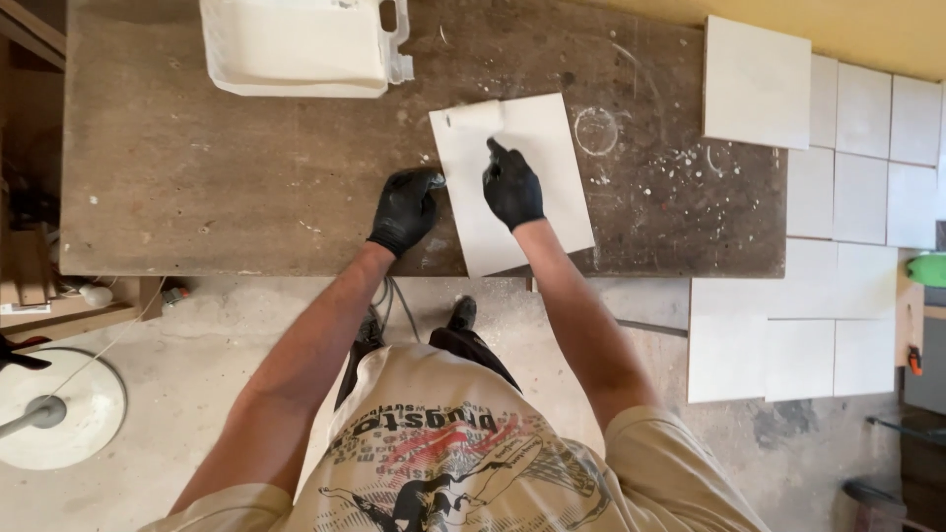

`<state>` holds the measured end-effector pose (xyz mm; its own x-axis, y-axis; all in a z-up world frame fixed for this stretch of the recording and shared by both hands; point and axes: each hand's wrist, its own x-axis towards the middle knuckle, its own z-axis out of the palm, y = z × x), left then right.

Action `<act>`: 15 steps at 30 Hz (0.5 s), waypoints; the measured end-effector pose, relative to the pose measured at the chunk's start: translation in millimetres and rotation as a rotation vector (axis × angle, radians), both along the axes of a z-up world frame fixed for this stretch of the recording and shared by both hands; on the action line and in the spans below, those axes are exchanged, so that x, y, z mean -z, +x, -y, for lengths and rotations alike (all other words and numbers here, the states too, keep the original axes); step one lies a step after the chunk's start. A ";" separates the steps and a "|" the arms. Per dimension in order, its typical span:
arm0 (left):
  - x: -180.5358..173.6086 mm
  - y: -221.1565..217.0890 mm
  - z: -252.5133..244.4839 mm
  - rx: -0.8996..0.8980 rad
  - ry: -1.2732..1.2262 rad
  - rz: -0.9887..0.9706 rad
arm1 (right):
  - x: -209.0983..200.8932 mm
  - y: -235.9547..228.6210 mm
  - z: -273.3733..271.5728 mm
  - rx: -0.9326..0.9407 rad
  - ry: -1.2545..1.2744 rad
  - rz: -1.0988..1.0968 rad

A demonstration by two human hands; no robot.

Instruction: The person uses a paint roller to apply white paint to square tiles on a workbench. They repeatedly dip the roller into a paint tray and roll it across the tile surface, then move the painted tile aside and replace it with a new tile to continue the process.

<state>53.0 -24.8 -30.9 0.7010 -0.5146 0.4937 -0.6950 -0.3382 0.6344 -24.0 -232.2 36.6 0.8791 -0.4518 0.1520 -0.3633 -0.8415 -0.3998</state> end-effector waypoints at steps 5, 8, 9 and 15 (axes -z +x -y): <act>8.7 -0.7 0.8 0.019 0.113 -0.034 | 6.2 -151.5 -22.9 -0.140 -0.421 -0.055; 12.3 0.2 2.7 0.024 0.123 -0.064 | -26.8 -240.4 -44.7 -0.046 -0.101 -0.221; 14.2 0.3 3.8 0.027 0.120 -0.062 | -40.3 -250.6 -45.8 -0.042 -0.103 -0.219; 8.0 -3.4 2.4 0.028 0.139 -0.106 | -60.1 -251.1 -27.9 0.086 -0.073 -0.233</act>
